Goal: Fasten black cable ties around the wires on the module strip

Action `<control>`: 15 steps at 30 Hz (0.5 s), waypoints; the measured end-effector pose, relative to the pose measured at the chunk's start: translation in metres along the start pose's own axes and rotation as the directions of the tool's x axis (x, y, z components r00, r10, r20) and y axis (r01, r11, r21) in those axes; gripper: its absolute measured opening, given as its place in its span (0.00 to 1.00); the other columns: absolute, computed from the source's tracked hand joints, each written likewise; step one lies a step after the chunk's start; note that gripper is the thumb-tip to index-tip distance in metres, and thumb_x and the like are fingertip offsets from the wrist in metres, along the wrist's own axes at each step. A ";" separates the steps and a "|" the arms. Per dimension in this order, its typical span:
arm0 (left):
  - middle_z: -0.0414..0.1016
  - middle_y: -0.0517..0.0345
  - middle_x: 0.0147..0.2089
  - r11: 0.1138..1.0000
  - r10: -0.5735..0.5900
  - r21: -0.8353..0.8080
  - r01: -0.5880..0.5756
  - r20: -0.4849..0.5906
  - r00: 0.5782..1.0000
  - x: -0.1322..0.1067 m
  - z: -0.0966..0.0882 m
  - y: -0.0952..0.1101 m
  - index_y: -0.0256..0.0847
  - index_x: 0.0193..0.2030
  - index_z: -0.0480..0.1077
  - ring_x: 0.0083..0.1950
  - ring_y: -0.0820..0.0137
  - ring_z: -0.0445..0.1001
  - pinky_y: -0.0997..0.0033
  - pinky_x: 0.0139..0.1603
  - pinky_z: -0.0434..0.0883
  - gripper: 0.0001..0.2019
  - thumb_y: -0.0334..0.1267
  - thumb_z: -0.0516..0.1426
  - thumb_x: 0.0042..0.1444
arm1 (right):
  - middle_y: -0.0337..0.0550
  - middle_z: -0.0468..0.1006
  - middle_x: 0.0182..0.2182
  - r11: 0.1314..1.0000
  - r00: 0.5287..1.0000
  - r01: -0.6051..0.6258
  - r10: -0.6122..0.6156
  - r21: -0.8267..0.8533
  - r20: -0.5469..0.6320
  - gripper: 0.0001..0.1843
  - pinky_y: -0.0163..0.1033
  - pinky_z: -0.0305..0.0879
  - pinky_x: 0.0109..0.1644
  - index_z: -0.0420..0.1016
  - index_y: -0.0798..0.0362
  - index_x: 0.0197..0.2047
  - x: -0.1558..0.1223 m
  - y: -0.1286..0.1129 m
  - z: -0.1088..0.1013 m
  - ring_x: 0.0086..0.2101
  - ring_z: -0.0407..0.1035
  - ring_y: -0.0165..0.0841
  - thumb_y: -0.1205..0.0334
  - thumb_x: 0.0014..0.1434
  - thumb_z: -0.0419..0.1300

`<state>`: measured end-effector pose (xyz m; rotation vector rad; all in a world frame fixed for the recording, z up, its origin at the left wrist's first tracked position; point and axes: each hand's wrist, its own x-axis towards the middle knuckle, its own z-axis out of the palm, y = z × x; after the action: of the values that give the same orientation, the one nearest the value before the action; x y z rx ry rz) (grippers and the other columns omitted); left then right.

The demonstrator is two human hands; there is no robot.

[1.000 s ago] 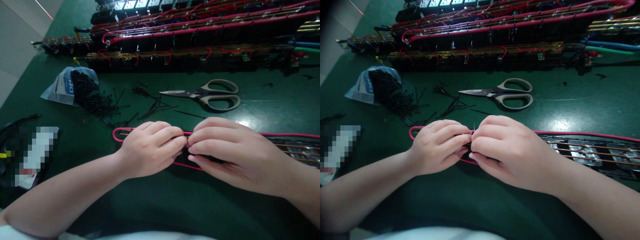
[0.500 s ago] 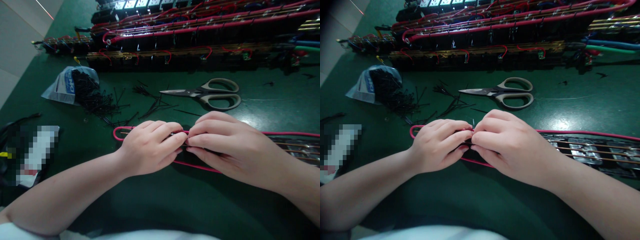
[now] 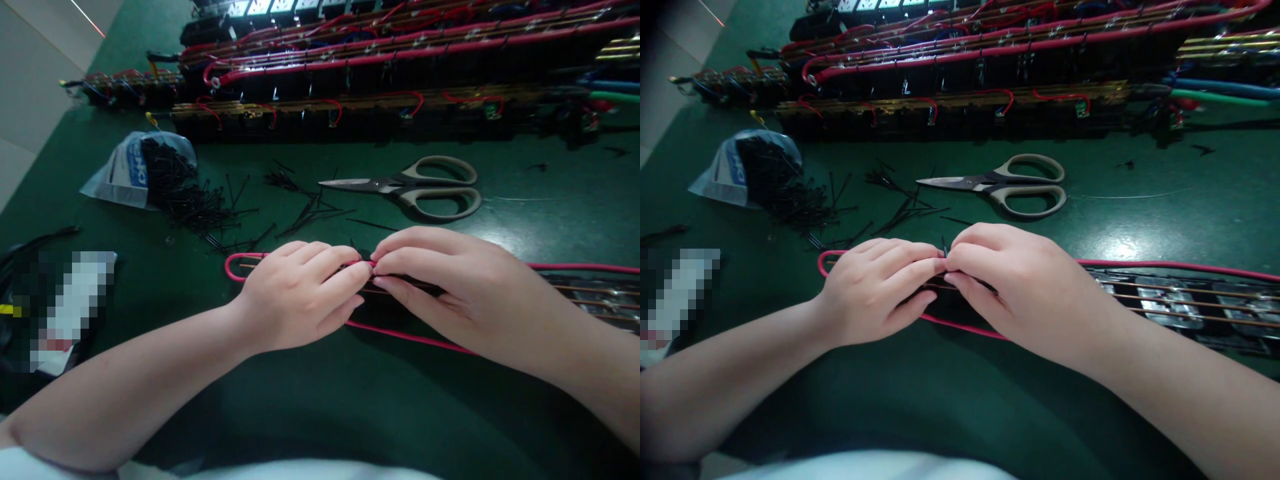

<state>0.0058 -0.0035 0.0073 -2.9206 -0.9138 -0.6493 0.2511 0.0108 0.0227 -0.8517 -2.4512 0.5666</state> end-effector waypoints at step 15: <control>0.84 0.49 0.53 1.000 0.004 -0.004 -0.004 0.002 1.000 -0.001 0.001 -0.001 0.37 0.55 0.74 0.49 0.62 0.84 0.63 0.43 0.76 0.12 0.40 0.53 0.75 | 0.47 0.83 0.44 0.996 0.999 -0.042 0.042 0.075 -0.006 0.08 0.38 0.76 0.35 0.68 0.47 0.36 0.000 0.000 0.001 0.35 0.80 0.34 0.68 0.69 0.57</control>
<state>0.0051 -0.0033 0.0062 -2.9260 -0.9078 -0.6495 0.2506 0.0106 0.0221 -0.8754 -2.3942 0.6646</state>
